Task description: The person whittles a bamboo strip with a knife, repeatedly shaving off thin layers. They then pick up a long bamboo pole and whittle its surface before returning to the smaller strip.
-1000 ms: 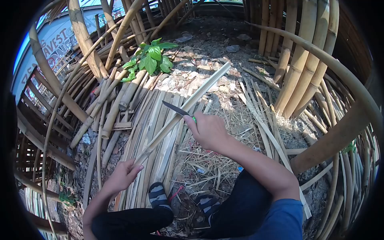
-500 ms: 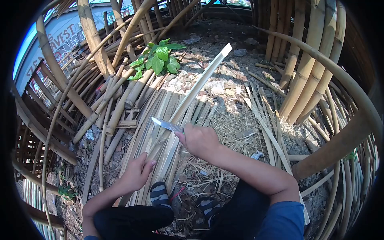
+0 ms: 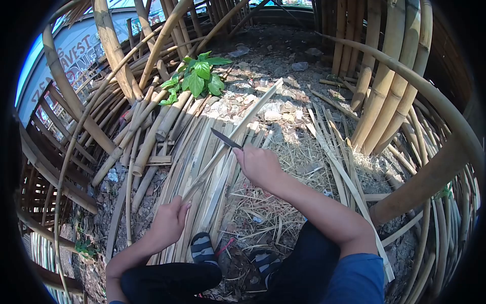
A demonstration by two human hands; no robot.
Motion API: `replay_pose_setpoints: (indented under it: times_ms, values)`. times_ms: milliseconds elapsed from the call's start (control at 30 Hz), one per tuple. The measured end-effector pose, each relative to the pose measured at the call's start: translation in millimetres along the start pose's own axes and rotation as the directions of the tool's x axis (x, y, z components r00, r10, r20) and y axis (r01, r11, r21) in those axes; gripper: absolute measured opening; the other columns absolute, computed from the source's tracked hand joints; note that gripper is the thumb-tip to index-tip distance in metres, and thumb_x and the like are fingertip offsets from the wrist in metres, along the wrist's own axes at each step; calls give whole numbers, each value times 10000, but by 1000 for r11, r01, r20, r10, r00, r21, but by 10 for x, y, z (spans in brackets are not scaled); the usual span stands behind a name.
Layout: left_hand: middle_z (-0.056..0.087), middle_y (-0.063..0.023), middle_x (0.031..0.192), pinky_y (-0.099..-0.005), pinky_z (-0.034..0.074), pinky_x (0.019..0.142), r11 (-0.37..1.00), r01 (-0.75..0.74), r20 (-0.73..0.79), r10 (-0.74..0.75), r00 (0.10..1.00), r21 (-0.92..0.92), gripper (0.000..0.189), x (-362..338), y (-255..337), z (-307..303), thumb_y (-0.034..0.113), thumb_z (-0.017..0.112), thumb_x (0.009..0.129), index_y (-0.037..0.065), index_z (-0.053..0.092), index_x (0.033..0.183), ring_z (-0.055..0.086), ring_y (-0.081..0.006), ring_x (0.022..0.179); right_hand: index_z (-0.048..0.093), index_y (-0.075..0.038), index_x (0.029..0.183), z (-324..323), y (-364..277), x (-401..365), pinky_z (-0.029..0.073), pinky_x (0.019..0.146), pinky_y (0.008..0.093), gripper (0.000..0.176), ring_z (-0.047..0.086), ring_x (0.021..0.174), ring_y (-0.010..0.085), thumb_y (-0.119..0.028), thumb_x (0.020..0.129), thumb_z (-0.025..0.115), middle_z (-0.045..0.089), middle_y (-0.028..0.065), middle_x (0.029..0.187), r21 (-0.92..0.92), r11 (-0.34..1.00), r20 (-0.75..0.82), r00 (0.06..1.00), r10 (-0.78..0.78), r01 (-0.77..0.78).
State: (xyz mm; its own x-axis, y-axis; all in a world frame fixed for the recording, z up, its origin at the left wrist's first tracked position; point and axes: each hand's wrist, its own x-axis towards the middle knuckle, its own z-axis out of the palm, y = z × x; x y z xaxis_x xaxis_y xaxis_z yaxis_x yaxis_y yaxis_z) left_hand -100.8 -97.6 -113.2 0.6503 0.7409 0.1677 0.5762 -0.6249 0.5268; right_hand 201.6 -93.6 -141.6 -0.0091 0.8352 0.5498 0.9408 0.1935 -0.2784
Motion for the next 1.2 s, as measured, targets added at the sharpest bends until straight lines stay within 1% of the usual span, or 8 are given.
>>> replay_pose_setpoints:
  times_ms: [100,167,300,433,667,900,1133,1200]
  values:
    - [540,-280,576,-518,429,497,1000,16,1,-16,1000,4,222,-44,-49,43,116,555,985,-44,473,855,585,-487,573,584,8,814,-50,95,-54,529,529,508,487,638,549,415,-383,1045,408,624,195,606,-52,994,22,995,100,-99]
    - [519,-272,561,-496,412,477,1000,21,-1,-21,1000,0,229,-17,-39,70,114,568,982,-43,470,846,574,-479,555,592,16,817,37,-45,-116,527,554,515,492,646,580,426,-380,1045,409,629,212,616,134,970,104,976,192,-205]
    - [519,-267,559,-488,411,481,1000,9,5,-9,1000,-5,236,16,-3,73,113,570,980,-46,476,834,579,-470,552,592,26,805,50,-467,-207,528,573,521,497,645,588,442,-394,1028,447,627,232,611,149,989,187,982,-6,-22]
    - [519,-266,559,-480,414,483,998,48,42,-46,998,-45,250,-1,68,-2,118,582,974,-49,483,817,583,-466,554,585,13,810,104,-298,-183,533,563,512,486,654,590,426,-399,1028,447,634,219,621,56,998,147,989,-28,20]
    - [532,-278,574,-483,426,495,998,57,32,-57,998,-17,251,-9,29,-9,123,581,974,-53,485,823,590,-472,569,578,-1,859,130,-85,-156,537,573,501,468,651,607,412,-396,1043,407,633,218,656,107,977,116,978,174,-186]
    - [537,-280,578,-489,424,497,996,83,51,-82,995,-14,248,14,74,-21,125,578,975,-55,484,832,589,-479,580,581,-3,851,128,-378,-210,535,565,503,450,655,605,407,-388,1034,437,639,208,657,146,989,168,985,-36,11]
    - [533,-276,583,-481,415,494,997,70,18,-70,997,-20,279,-10,86,-55,129,584,975,-52,484,787,585,-472,575,585,-3,850,115,19,-80,529,544,510,448,647,570,412,-393,1027,454,630,201,614,40,999,81,997,12,-16]
    - [532,-275,582,-479,416,494,998,65,19,-64,998,-16,276,-2,82,-37,128,587,973,-50,484,791,584,-472,573,590,-7,836,148,-106,-144,526,528,505,457,643,556,406,-404,1022,460,627,197,603,133,983,88,990,115,-126]
